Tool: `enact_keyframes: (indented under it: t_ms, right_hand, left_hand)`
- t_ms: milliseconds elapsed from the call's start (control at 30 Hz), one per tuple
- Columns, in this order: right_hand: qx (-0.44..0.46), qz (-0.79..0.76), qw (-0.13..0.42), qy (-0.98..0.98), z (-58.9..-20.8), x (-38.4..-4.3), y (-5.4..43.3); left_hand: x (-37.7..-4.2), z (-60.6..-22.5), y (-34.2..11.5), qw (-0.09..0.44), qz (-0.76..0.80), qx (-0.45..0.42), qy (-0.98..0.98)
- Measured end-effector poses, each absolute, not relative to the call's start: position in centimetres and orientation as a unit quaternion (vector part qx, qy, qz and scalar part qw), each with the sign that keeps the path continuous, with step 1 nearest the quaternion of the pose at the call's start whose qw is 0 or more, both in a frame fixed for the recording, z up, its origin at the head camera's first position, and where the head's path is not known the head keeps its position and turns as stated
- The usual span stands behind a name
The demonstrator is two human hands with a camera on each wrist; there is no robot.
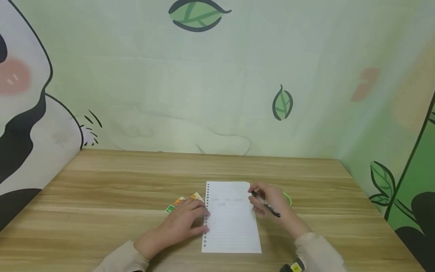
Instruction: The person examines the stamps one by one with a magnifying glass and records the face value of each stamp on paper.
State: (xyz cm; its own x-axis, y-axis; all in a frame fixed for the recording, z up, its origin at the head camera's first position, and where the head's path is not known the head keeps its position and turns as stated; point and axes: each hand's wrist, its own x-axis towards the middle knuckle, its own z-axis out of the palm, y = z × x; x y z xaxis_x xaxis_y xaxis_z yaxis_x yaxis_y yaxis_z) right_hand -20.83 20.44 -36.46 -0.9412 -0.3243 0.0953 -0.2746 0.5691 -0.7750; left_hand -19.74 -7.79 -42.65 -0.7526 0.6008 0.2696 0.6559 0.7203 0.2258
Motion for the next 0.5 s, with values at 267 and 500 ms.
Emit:
enact_keyframes:
  t_ms: [267,500]
  right_hand:
    - [-0.134,-0.473,0.059,0.869,-36.5,-20.7,21.6]
    - [-0.146,-0.474,0.055,0.867,-36.4,-20.5,22.2]
  left_hand:
    - [-19.8,-42.6,-7.8,0.091,-0.154,-0.342,-0.923]
    - [-19.8,-42.6,-7.7,0.092,-0.153,-0.342,-0.923]
